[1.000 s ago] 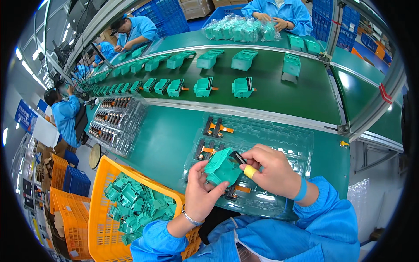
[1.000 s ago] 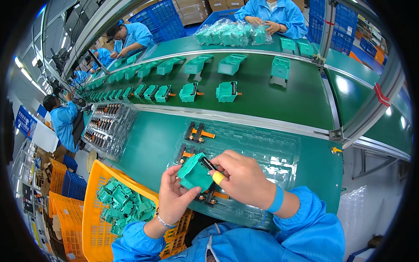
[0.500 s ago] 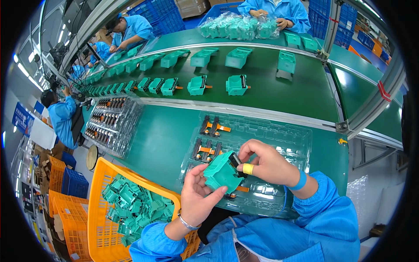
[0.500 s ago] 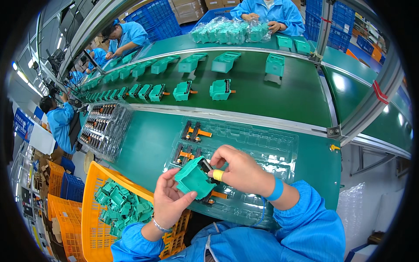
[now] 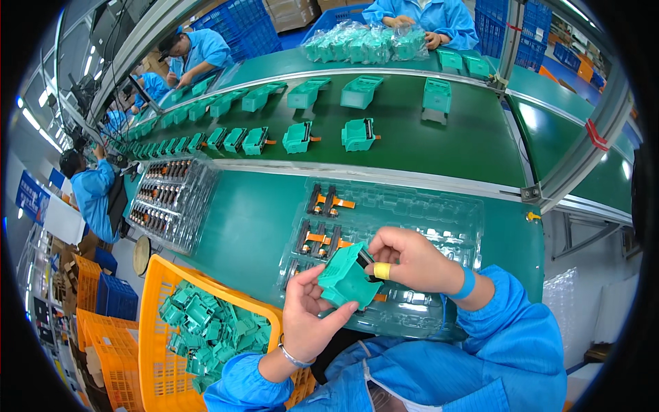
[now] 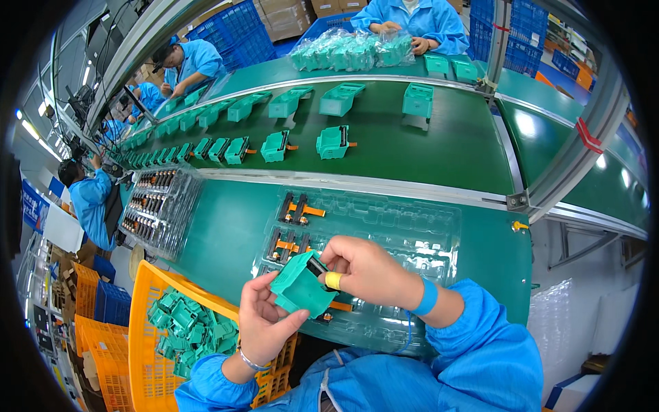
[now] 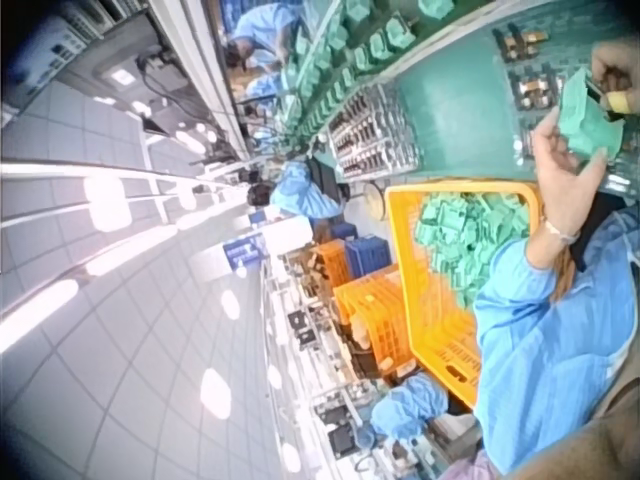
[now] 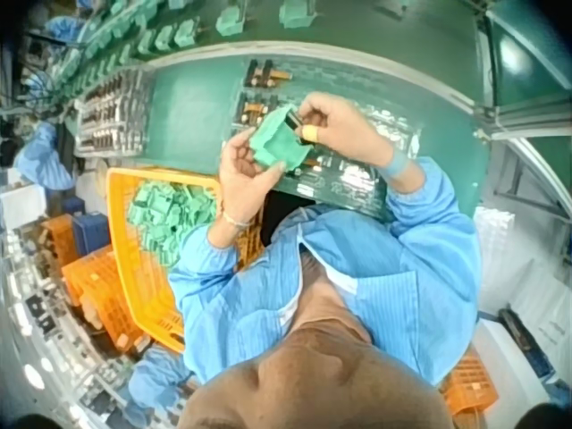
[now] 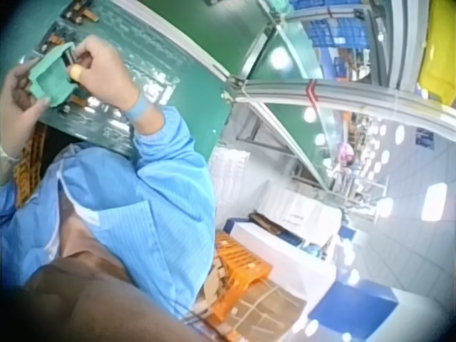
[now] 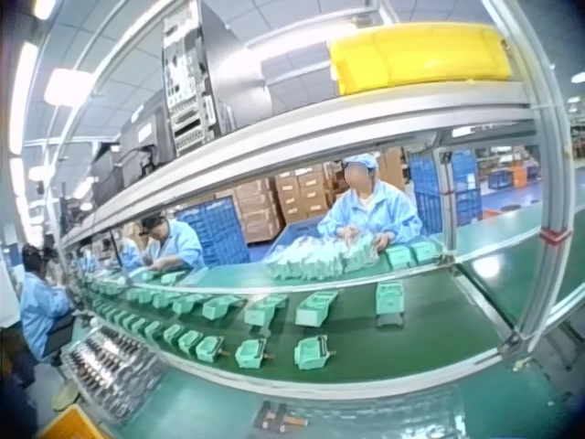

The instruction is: The person assembles electronic components into green plastic housings by hand, taking circuit boards from a yellow bin and inserting them into the housings.

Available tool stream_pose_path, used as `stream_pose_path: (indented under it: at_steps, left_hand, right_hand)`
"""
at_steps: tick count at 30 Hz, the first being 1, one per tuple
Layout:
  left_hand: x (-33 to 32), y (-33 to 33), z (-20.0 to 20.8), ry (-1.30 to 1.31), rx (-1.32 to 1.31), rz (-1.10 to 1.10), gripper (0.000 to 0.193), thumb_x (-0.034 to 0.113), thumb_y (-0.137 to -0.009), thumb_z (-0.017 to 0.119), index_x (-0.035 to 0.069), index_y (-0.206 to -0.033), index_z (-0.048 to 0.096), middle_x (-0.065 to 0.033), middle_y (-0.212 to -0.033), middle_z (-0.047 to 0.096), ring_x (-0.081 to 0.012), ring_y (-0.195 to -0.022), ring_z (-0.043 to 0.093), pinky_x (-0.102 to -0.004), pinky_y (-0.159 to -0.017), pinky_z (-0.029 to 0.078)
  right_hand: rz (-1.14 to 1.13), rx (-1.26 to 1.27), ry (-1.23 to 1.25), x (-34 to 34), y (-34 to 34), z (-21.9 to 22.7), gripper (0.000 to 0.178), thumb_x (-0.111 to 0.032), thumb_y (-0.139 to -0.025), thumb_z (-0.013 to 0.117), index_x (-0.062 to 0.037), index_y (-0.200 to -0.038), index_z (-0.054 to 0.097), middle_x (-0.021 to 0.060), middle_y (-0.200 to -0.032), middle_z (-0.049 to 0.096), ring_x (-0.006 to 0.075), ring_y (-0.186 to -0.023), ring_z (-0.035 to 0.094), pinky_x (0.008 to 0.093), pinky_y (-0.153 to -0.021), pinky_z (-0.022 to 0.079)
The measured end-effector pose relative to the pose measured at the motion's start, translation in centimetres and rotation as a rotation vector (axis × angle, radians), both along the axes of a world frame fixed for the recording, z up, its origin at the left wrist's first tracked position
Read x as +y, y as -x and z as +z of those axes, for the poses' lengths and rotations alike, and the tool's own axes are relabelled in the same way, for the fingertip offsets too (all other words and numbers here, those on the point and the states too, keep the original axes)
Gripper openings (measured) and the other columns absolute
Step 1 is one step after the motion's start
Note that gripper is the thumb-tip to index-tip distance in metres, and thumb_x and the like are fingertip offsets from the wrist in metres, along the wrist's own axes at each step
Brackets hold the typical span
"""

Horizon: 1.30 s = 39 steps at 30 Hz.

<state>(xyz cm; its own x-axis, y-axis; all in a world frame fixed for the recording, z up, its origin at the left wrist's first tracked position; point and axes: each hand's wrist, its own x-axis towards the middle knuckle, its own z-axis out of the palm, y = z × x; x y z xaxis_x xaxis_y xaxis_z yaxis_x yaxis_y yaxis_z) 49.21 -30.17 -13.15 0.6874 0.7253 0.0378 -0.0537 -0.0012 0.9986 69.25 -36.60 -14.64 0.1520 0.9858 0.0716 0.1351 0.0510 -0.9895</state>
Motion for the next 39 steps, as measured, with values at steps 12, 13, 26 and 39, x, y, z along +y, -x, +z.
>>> stream_pose_path:
  at_steps: [12,13,26,39]
  left_hand:
    - [4.8,7.0,1.1,-0.293,-0.071,0.457,0.039,-0.001,-0.086,0.053,0.002,-0.123,0.040,-0.0140,-0.118,0.050,-0.0245,-0.107,0.054,-0.0371,-0.087,0.048]
    - [5.1,8.5,1.3,-0.356,-0.032,0.542,0.038,-0.001,-0.086,0.053,0.002,-0.121,0.041,-0.0137,-0.117,0.051,-0.0238,-0.105,0.054,-0.0365,-0.086,0.049]
    - [9.0,30.5,-0.8,-0.460,0.654,0.906,0.020,0.003,-0.081,0.060,-0.001,-0.101,0.056,-0.0061,-0.092,0.062,-0.0137,-0.085,0.060,-0.0249,-0.077,0.047]
    - [22.8,28.7,-8.4,-0.948,1.188,0.270,0.060,0.014,-0.057,0.074,0.001,-0.111,0.052,-0.0167,-0.109,0.056,-0.0334,-0.110,0.049,-0.0412,-0.091,0.041]
  right_hand:
    - [-0.034,-1.299,-0.991,3.6,-9.4,2.3,0.014,-0.010,-0.067,0.060,-0.0043,-0.080,0.056,0.0078,-0.078,0.055,0.0251,-0.074,0.056,0.0367,-0.066,0.048]
    - [-0.099,-1.242,-0.952,5.2,-10.6,1.2,0.013,-0.007,-0.068,0.060,-0.0054,-0.081,0.057,0.0087,-0.079,0.056,0.0269,-0.074,0.056,0.0377,-0.066,0.047]
    - [-0.587,0.064,0.465,17.1,-21.5,-8.3,0.008,-0.010,-0.079,0.062,-0.0050,-0.079,0.056,0.0071,-0.072,0.054,0.0192,-0.060,0.055,0.0348,-0.051,0.049]
    - [-0.285,-0.395,-0.112,11.3,-9.6,-0.6,0.015,-0.008,-0.081,0.062,-0.0012,-0.094,0.063,0.0071,-0.087,0.062,0.0150,-0.081,0.058,0.0280,-0.072,0.046]
